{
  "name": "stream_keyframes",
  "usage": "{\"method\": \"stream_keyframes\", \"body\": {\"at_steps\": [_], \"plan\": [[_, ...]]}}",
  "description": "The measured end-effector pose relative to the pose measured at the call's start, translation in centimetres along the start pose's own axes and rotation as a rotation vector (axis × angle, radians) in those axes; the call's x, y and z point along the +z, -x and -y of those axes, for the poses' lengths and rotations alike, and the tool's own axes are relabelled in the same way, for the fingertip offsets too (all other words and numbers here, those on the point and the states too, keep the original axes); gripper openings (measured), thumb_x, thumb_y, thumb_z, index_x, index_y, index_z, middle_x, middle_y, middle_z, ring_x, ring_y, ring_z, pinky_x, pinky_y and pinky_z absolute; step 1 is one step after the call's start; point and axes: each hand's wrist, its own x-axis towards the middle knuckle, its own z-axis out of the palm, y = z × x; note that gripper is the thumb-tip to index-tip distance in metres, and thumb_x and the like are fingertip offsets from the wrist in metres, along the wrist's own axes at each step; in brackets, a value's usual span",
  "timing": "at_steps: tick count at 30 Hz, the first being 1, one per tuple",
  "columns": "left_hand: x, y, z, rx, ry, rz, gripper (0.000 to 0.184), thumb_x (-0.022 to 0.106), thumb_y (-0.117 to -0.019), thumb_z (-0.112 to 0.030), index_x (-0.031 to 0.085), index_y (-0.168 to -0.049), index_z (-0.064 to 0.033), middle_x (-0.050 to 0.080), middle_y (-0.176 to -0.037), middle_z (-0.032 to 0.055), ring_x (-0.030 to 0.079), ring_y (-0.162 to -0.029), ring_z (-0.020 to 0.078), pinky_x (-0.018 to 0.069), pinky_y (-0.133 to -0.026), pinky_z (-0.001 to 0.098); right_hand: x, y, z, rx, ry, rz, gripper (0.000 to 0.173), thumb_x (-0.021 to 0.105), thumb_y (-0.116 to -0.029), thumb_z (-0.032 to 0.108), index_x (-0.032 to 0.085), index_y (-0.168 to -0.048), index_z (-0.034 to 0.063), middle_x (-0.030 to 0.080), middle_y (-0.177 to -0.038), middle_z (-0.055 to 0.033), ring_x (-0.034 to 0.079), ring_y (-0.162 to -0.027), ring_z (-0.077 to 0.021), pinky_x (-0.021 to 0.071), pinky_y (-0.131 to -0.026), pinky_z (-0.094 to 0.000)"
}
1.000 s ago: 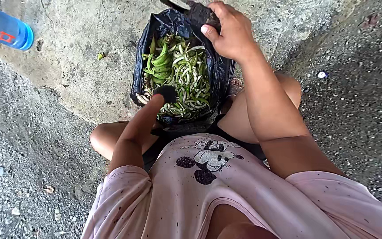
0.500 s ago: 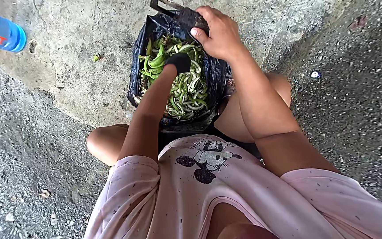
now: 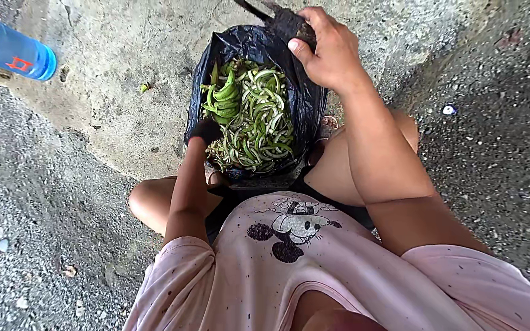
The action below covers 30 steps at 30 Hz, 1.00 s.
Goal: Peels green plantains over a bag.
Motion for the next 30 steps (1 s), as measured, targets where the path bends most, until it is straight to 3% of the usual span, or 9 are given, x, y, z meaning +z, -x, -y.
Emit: {"method": "stream_keyframes", "body": {"at_steps": [3, 5, 9, 12, 14, 16, 18, 23, 30], "plan": [[0.1, 0.7, 1.3, -0.132, 0.213, -0.34, 0.038, 0.061, -0.0956, -0.044, 0.073, -0.113, -0.0125, 0.072, -0.114, 0.0187, 0.067, -0.109, 0.0422, 0.05, -0.088, 0.0722, -0.4, 0.2, 0.0, 0.07, -0.097, -0.035, 0.054, 0.047, -0.1065, 0.044, 0.046, -0.151, 0.0141, 0.064, -0.135, -0.0185, 0.062, -0.124, -0.0375, 0.0456, -0.101, -0.0631], [-0.1, -0.1, 1.2, -0.108, 0.267, -0.489, 0.039, 0.062, -0.0955, -0.043, 0.07, -0.126, -0.0196, 0.068, -0.126, 0.0151, 0.065, -0.113, 0.0409, 0.0504, -0.089, 0.0699, -0.2, 0.1, -0.4, 0.077, -0.205, -0.089, 0.051, 0.042, -0.1079, 0.043, 0.047, -0.148, 0.0113, 0.067, -0.122, -0.0168, 0.066, -0.112, -0.0306, 0.0495, -0.097, -0.0553], [-2.1, -2.3, -2.0, 0.111, 0.135, -0.563, 0.076, 0.076, -0.0858, -0.041, 0.048, -0.152, -0.0184, 0.051, -0.151, 0.0134, 0.05, -0.136, 0.0409, 0.0406, -0.104, 0.0696, 0.6, -0.2, -1.2, 0.073, -0.419, -0.14, 0.045, 0.036, -0.1104, 0.039, 0.048, -0.141, 0.0077, 0.06, -0.093, -0.0059, 0.059, -0.073, -0.0134, 0.0522, -0.071, -0.0356], [-2.3, -6.1, -3.7, 0.135, -0.006, -0.535, 0.102, 0.078, -0.0794, -0.056, 0.031, -0.16, -0.0154, 0.042, -0.159, 0.0137, 0.038, -0.145, 0.0406, 0.0343, -0.111, 0.0675, 0.9, -0.4, -1.7, 0.086, -0.484, -0.125, 0.046, 0.038, -0.11, 0.039, 0.047, -0.141, 0.0072, 0.058, -0.09, -0.0039, 0.056, -0.067, -0.0109, 0.0507, -0.066, -0.0321], [-1.9, -8.3, -3.7, 0.093, 0.055, -0.522, 0.097, 0.071, -0.0833, -0.062, 0.032, -0.16, -0.0188, 0.043, -0.159, 0.012, 0.038, -0.146, 0.0396, 0.0338, -0.112, 0.0668, 0.9, -0.7, -2.1, 0.108, -0.483, -0.127, 0.046, 0.039, -0.1098, 0.039, 0.047, -0.141, 0.0074, 0.059, -0.091, -0.0048, 0.057, -0.069, -0.0118, 0.0511, -0.068, -0.0332], [-2.2, -9.1, -3.6, 0.055, 0.218, -0.528, 0.075, 0.063, -0.0919, -0.059, 0.045, -0.154, -0.0218, 0.052, -0.151, 0.0118, 0.045, -0.141, 0.0377, 0.0383, -0.109, 0.0664, 0.9, -1.2, -2.6, 0.127, -0.478, -0.139, 0.045, 0.04, -0.1097, 0.039, 0.048, -0.141, 0.0072, 0.06, -0.092, -0.0062, 0.058, -0.072, -0.0133, 0.0514, -0.071, -0.035], [-3.1, -9.0, -3.6, -0.001, 0.35, -0.527, 0.059, 0.052, -0.0989, -0.056, 0.058, -0.142, -0.0162, 0.061, -0.139, 0.0167, 0.057, -0.13, 0.0389, 0.0444, -0.103, 0.0672, 0.8, -1.4, -3.0, 0.136, -0.475, -0.151, 0.045, 0.04, -0.1098, 0.04, 0.049, -0.14, 0.0076, 0.061, -0.092, -0.0061, 0.058, -0.071, -0.013, 0.0514, -0.071, -0.0345], [-6.9, -6.4, -3.2, -0.088, 0.504, -0.551, 0.063, 0.039, -0.1049, -0.056, 0.06, -0.133, -0.0039, 0.066, -0.127, 0.0234, 0.062, -0.122, 0.0412, 0.0463, -0.101, 0.0662, 0.4, -1.3, -3.3, 0.12, -0.478, -0.161, 0.045, 0.04, -0.11, 0.039, 0.049, -0.139, 0.0063, 0.061, -0.094, -0.0078, 0.059, -0.073, -0.0151, 0.0522, -0.072, -0.0371], [-11.0, 1.1, -2.9, 0.04, 0.815, -0.78, 0.055, 0.048, -0.103, -0.054, 0.068, -0.115, -0.004, 0.071, -0.107, 0.0181, 0.067, -0.105, 0.0331, 0.05, -0.095, 0.0601, 0.3, -1.1, -3.2, 0.121, -0.481, -0.169, 0.045, 0.039, -0.1099, 0.04, 0.05, -0.139, 0.0074, 0.06, -0.091, -0.0064, 0.058, -0.071, -0.0145, 0.0513, -0.07, -0.037]]}}
